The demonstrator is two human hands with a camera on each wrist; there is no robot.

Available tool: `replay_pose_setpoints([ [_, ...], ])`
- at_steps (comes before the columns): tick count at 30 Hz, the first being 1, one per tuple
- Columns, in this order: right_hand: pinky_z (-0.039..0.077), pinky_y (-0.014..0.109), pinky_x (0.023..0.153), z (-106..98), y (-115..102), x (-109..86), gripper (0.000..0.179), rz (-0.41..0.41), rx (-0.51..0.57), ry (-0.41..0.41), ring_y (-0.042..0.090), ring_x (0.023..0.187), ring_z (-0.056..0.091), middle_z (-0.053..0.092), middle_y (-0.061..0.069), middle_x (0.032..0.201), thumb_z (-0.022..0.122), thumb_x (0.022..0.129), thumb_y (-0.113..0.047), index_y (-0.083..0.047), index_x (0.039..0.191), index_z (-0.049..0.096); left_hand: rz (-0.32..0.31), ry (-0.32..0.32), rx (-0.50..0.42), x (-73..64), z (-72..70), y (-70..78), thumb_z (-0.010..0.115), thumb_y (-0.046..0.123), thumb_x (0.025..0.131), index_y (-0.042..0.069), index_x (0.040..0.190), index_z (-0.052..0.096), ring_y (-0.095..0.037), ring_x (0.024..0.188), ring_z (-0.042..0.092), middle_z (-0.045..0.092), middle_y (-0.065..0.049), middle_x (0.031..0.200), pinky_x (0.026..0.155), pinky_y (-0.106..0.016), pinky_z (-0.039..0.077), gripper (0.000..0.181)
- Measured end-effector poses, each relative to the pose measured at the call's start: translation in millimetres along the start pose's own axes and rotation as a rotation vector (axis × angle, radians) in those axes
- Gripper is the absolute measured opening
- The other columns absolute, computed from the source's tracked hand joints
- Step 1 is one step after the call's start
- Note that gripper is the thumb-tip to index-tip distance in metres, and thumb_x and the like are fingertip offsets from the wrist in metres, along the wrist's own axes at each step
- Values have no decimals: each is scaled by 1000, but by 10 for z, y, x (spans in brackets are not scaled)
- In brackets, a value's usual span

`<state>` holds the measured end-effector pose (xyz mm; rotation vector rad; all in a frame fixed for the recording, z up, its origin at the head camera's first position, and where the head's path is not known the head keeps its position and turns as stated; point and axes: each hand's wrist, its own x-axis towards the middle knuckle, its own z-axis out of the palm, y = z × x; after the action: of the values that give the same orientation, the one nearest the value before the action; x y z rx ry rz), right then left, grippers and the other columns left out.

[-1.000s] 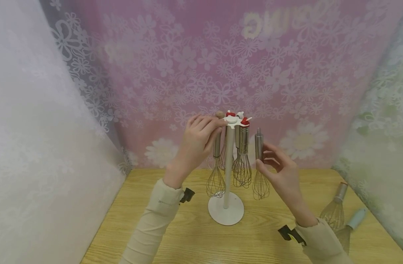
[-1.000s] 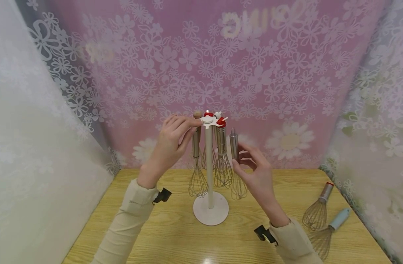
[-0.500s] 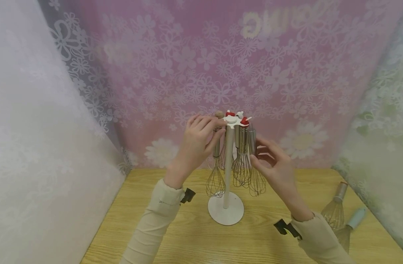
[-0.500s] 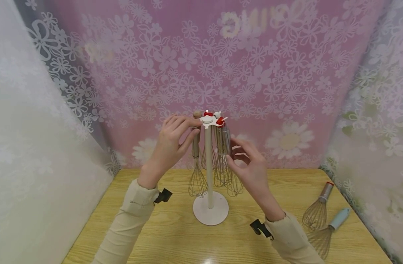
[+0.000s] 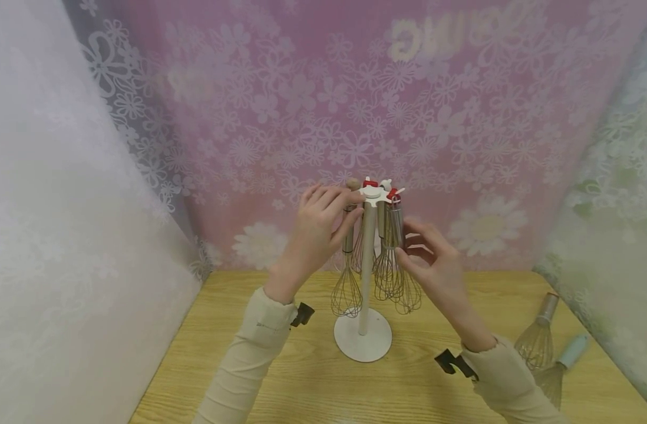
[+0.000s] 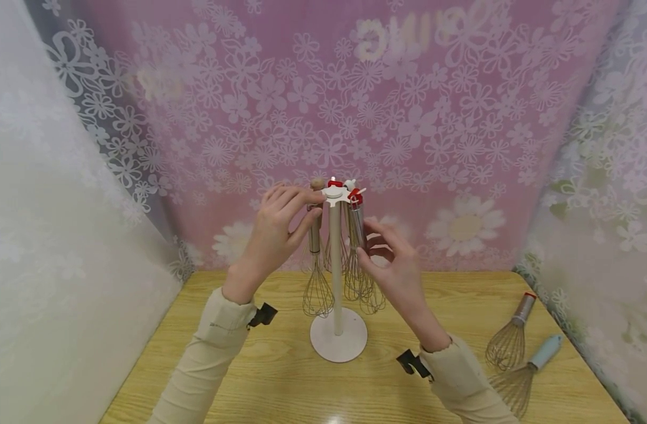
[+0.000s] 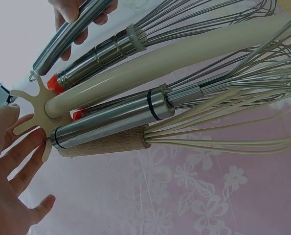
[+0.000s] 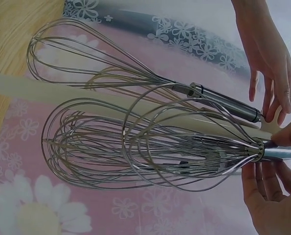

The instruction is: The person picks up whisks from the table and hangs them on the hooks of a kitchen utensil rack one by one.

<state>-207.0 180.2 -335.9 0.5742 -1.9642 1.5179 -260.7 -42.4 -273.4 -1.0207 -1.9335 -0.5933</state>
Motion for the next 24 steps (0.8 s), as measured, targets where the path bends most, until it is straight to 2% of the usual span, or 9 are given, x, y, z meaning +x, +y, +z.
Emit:
replay_pose_setpoints([
  [8,54,15,85,35,39,-4,51,-8,14,-17,6,96,63,61,-4,118,71,86,14,5,135,59,-2,-11,6,3,-8,11,64,25,101,13,117,70,-22,109,62,71,-3,113,115,-47,34,21],
  [18,55,17,85,69,52,2,51,-12,-4,-14,5,96,63,63,15,123,73,86,12,4,135,60,-1,-3,4,-3,-10,7,65,24,101,13,117,70,-23,109,62,71,-3,112,115,-48,33,20],
  [24,55,16,84,86,52,-6,52,-5,-3,-6,3,95,63,62,16,121,73,86,12,3,135,60,3,0,6,-1,-14,16,65,24,101,13,116,71,-23,108,62,71,-3,111,115,-48,34,20],
])
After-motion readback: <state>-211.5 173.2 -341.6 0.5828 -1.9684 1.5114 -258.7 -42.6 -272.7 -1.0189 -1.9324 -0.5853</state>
